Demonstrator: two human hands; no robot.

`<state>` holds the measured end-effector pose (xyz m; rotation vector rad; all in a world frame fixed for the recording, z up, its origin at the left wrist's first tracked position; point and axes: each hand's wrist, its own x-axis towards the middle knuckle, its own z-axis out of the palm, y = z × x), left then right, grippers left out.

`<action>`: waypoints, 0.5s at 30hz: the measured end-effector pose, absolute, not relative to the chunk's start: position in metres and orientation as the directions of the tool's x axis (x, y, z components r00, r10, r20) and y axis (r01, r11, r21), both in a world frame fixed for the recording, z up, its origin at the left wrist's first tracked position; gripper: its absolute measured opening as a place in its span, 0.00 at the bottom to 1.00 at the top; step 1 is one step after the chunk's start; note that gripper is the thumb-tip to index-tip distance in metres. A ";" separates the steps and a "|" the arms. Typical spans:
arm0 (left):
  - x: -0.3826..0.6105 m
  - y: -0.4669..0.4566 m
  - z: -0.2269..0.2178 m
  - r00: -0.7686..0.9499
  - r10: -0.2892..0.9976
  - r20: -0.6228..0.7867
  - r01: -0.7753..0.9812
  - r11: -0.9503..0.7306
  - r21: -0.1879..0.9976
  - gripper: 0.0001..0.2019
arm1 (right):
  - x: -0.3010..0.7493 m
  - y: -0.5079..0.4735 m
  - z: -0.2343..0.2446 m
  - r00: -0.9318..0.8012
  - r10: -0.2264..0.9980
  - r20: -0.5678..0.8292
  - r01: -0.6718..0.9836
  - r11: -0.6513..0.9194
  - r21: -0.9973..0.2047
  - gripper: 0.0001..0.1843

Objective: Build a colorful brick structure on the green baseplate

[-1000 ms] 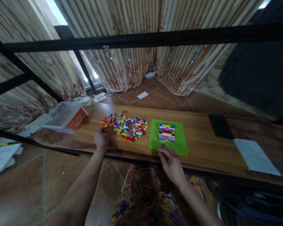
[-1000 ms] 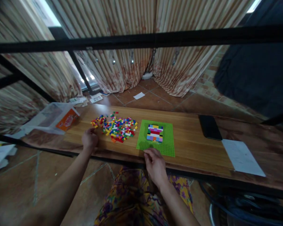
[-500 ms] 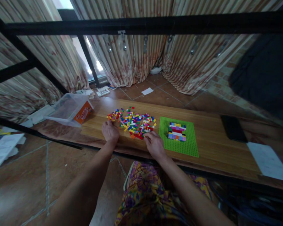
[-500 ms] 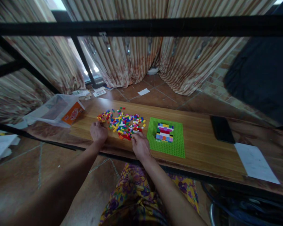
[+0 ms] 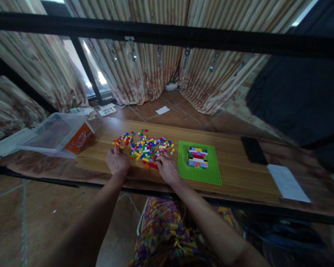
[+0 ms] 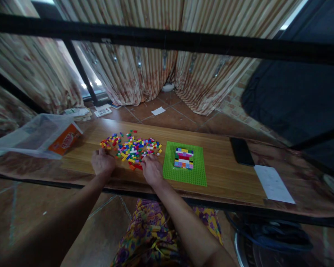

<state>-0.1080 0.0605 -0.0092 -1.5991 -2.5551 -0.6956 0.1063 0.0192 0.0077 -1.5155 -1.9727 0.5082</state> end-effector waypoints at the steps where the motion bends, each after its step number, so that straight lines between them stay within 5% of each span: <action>1: -0.108 0.061 -0.009 -0.465 0.843 0.271 0.864 0.366 0.345 0.17 | 0.107 0.018 0.009 -0.161 0.959 0.235 0.723 0.277 -0.633 0.07; 9: -0.107 0.060 -0.005 -0.476 0.844 0.248 0.855 0.378 0.356 0.18 | 0.142 -0.009 0.022 0.069 0.971 0.228 0.434 0.177 -0.883 0.09; 15: -0.108 0.062 -0.005 -0.486 0.839 0.244 0.850 0.388 0.357 0.18 | 0.213 -0.029 0.010 0.376 0.912 0.165 0.262 0.066 -0.963 0.14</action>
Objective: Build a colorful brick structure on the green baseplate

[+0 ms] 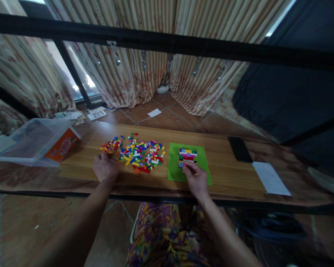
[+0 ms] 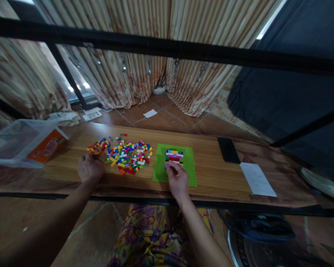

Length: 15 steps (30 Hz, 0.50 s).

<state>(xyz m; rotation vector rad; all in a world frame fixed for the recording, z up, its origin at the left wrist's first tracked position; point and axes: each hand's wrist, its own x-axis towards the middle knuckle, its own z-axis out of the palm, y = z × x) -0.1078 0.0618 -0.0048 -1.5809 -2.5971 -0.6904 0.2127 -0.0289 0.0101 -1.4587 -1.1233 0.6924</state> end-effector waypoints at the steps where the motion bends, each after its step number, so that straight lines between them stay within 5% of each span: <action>1: -0.108 0.062 -0.005 -0.488 0.838 0.244 0.848 0.389 0.358 0.18 | 0.225 -0.030 0.008 0.421 0.896 0.142 0.238 0.042 -0.970 0.16; 15: -0.108 0.063 -0.005 -0.486 0.842 0.235 0.856 0.404 0.323 0.18 | 0.279 -0.017 -0.001 0.554 0.819 0.152 0.300 -0.026 -0.953 0.18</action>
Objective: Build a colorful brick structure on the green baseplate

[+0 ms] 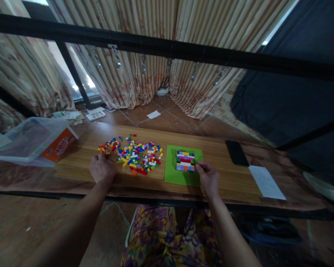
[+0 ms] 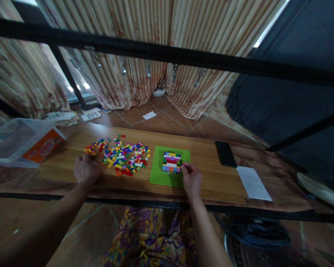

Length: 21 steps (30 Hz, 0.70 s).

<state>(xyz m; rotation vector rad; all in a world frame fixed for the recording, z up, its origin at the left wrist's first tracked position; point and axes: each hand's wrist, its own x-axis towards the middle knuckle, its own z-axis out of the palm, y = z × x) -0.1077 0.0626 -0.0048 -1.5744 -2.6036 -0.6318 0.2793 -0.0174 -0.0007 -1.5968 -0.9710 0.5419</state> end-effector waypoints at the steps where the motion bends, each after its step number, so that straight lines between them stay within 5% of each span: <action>1: -0.108 0.063 -0.005 -0.483 0.843 0.236 0.859 0.404 0.315 0.19 | 0.279 -0.016 -0.001 0.554 0.818 0.154 0.299 -0.023 -0.954 0.17; 9: -0.107 0.062 -0.004 -0.487 0.843 0.227 0.858 0.414 0.305 0.19 | 0.271 -0.010 0.000 0.553 0.821 0.140 0.264 -0.014 -0.964 0.16; 21: -0.106 0.061 -0.002 -0.489 0.843 0.225 0.855 0.412 0.315 0.18 | 0.270 -0.011 0.010 0.405 0.857 0.318 0.663 -0.037 -0.747 0.16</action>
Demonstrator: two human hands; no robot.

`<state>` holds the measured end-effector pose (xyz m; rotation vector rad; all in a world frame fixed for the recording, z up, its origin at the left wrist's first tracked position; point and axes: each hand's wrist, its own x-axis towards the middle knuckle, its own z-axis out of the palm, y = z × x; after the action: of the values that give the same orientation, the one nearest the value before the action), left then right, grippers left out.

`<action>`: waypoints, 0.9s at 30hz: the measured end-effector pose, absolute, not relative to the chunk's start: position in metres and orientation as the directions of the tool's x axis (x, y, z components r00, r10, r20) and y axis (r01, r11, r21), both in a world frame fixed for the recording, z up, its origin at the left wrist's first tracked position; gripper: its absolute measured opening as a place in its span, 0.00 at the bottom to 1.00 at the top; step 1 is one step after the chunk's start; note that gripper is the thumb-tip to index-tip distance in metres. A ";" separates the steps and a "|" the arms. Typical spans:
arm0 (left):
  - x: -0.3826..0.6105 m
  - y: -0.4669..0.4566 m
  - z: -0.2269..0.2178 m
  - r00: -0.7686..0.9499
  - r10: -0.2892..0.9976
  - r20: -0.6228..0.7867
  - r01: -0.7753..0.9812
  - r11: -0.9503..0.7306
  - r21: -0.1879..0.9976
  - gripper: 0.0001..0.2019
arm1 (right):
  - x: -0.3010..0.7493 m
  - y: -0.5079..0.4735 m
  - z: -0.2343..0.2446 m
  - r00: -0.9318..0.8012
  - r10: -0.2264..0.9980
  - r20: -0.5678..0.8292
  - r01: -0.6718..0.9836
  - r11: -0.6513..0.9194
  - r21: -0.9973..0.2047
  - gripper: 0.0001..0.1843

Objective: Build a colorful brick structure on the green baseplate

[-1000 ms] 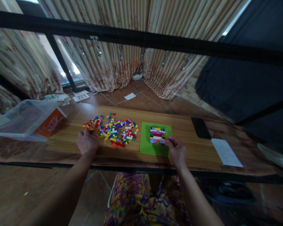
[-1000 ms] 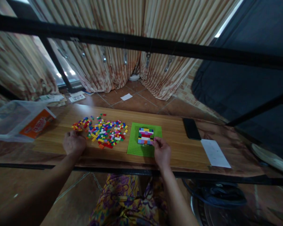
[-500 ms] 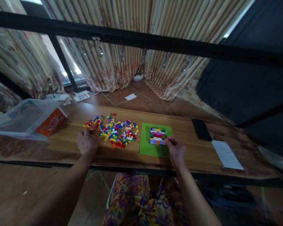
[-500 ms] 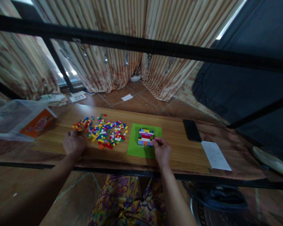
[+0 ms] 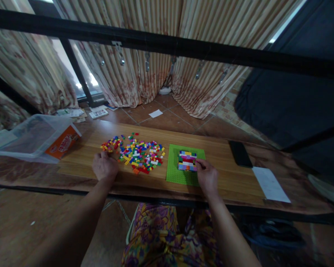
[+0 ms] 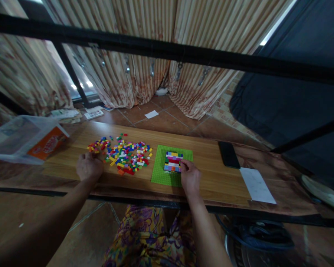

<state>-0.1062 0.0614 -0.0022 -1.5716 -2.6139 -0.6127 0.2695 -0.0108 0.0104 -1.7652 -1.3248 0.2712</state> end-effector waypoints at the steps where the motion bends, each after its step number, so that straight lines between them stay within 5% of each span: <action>1: -0.106 0.061 -0.003 -0.489 0.843 0.225 0.856 0.412 0.313 0.18 | 0.270 -0.011 0.011 0.390 0.859 0.332 0.679 -0.024 -0.734 0.16; 27: -0.107 0.062 -0.005 -0.495 0.839 0.226 0.851 0.417 0.319 0.18 | 0.277 0.003 0.007 0.359 0.884 0.300 0.623 0.012 -0.782 0.16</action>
<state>-0.1066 0.0618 -0.0046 -1.5625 -2.6177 -0.6179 0.2768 0.0034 0.0068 -1.6982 -1.3514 0.3544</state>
